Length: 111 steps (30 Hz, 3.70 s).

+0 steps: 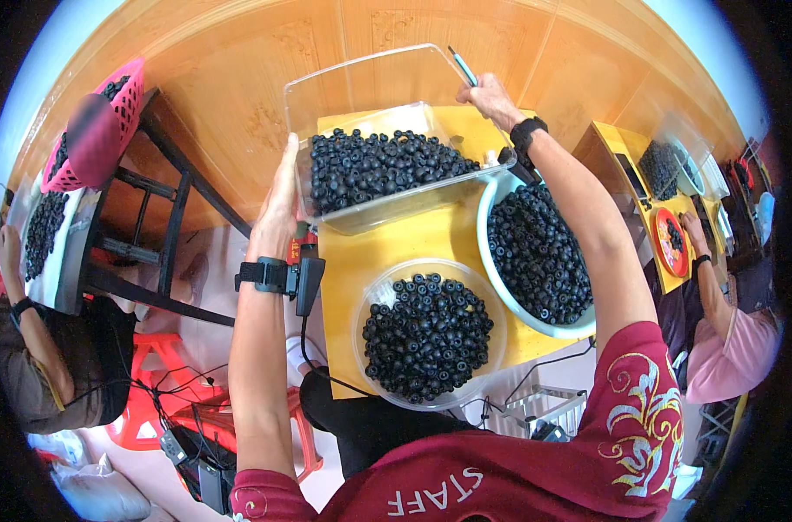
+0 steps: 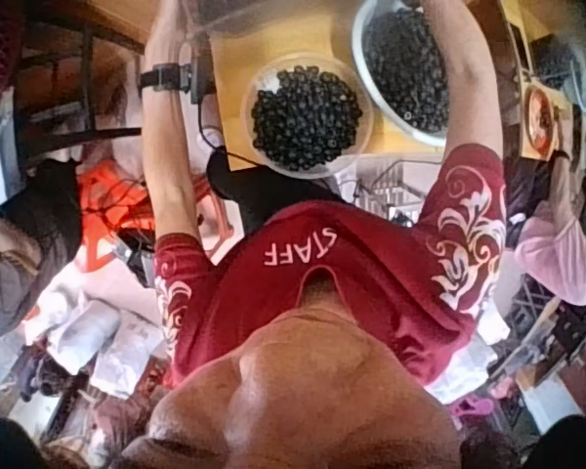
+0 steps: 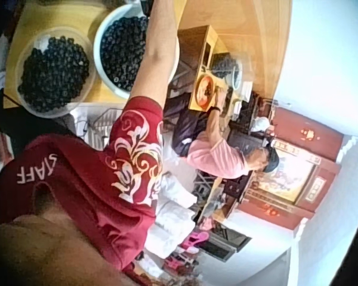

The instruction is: Inspecting and sorting blueberries from containers into various bowls and plates.

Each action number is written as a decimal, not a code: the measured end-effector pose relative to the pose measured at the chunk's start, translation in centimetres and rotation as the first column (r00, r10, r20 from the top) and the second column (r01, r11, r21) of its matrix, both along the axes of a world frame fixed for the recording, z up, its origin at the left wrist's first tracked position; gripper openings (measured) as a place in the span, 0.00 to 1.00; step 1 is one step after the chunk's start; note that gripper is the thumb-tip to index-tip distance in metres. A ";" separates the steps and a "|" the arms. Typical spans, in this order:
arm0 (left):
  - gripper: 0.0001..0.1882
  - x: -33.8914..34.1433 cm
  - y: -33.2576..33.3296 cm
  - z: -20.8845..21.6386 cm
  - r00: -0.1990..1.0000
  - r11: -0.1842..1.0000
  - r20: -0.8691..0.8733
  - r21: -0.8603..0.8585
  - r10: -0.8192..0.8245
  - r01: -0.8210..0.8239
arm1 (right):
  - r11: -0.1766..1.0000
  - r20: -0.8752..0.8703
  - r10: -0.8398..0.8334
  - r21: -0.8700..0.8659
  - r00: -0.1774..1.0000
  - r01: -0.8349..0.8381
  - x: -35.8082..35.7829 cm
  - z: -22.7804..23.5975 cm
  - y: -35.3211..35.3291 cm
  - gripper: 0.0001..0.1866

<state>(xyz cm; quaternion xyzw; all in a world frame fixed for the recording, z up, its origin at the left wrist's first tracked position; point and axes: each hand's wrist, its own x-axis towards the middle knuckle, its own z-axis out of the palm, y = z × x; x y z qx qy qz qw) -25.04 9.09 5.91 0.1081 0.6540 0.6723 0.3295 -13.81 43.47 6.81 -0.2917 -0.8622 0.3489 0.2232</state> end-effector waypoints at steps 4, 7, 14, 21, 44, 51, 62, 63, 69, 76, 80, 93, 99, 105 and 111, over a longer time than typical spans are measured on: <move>0.34 -4.1 -1.9 -2.0 0.989 0.968 0.126 0.246 -0.081 0.048 | 0.991 0.057 -0.132 0.020 0.990 0.131 0.2 -2.4 1.0 0.14; 0.25 -3.7 -2.0 -3.4 0.985 0.890 0.169 0.447 0.013 -0.088 | 0.964 0.117 -0.215 0.185 0.970 0.192 -0.1 -3.0 1.5 0.19; 0.18 3.7 -6.3 -2.4 0.978 0.927 -0.125 0.359 0.165 -0.110 | 0.744 -0.008 0.058 0.667 0.998 -0.038 2.6 4.8 -6.8 0.25; 0.24 13.6 -13.7 -7.1 0.937 0.961 -0.303 -0.261 -0.173 0.093 | 0.729 0.086 0.488 0.508 0.869 -0.459 8.3 5.7 -20.5 0.14; 0.25 23.2 -14.0 -9.6 0.999 0.997 0.006 -0.064 0.037 -0.036 | 0.976 -0.005 -0.061 -0.210 0.998 0.058 30.2 -8.7 -33.1 0.30; 0.28 23.1 -14.2 -9.6 0.999 0.999 0.007 -0.023 0.045 -0.045 | 0.724 -0.266 -0.360 -0.684 0.894 0.088 29.3 -10.0 -33.0 0.29; 0.30 18.9 -13.0 -4.3 0.999 0.999 -0.031 -0.010 0.034 -0.034 | 0.504 -0.234 -0.321 -0.863 0.918 -0.044 26.5 -7.6 -32.5 0.17; 0.30 19.2 -13.3 -4.9 0.999 1.000 -0.042 -0.006 0.007 -0.007 | 0.555 -0.251 -0.317 -0.831 0.915 -0.036 26.5 -7.8 -32.8 0.18; 0.31 21.0 -13.6 -7.0 0.994 0.997 -0.081 -0.024 0.078 -0.080 | 0.644 -0.265 -0.327 -0.765 0.907 0.009 27.0 -9.7 -33.3 0.21; 0.31 18.9 -12.8 -5.6 0.991 1.000 -0.133 0.007 0.000 0.001 | 0.548 -0.257 -0.382 -0.836 0.888 -0.006 26.4 -8.1 -33.7 0.22; 0.31 19.3 -13.9 -8.0 1.000 1.000 -0.015 -0.010 0.006 -0.007 | 0.668 -0.315 -0.339 -0.744 0.887 -0.009 26.4 -8.1 -33.9 0.23; 0.18 22.4 -12.8 -4.9 0.631 0.986 -0.774 -0.058 0.053 -0.155 | 0.860 -0.318 -0.355 -0.480 0.879 0.174 29.3 -11.4 -33.5 0.24; 0.12 23.7 -8.8 -6.6 0.514 0.955 -0.813 -0.292 -0.273 0.046 | 0.906 -0.184 -0.331 -0.336 0.925 0.257 31.0 -10.6 -34.0 0.09; 0.14 23.2 -9.1 -7.9 0.523 0.968 -0.818 -0.241 -0.239 0.065 | 0.959 -0.211 -0.191 -0.250 0.959 0.135 31.5 -10.2 -34.6 0.08; 0.09 22.6 -12.3 -4.4 0.957 0.933 0.214 0.340 -0.197 0.116 | 0.949 -0.213 -0.045 -0.314 0.976 -0.024 30.4 -6.1 -34.8 0.14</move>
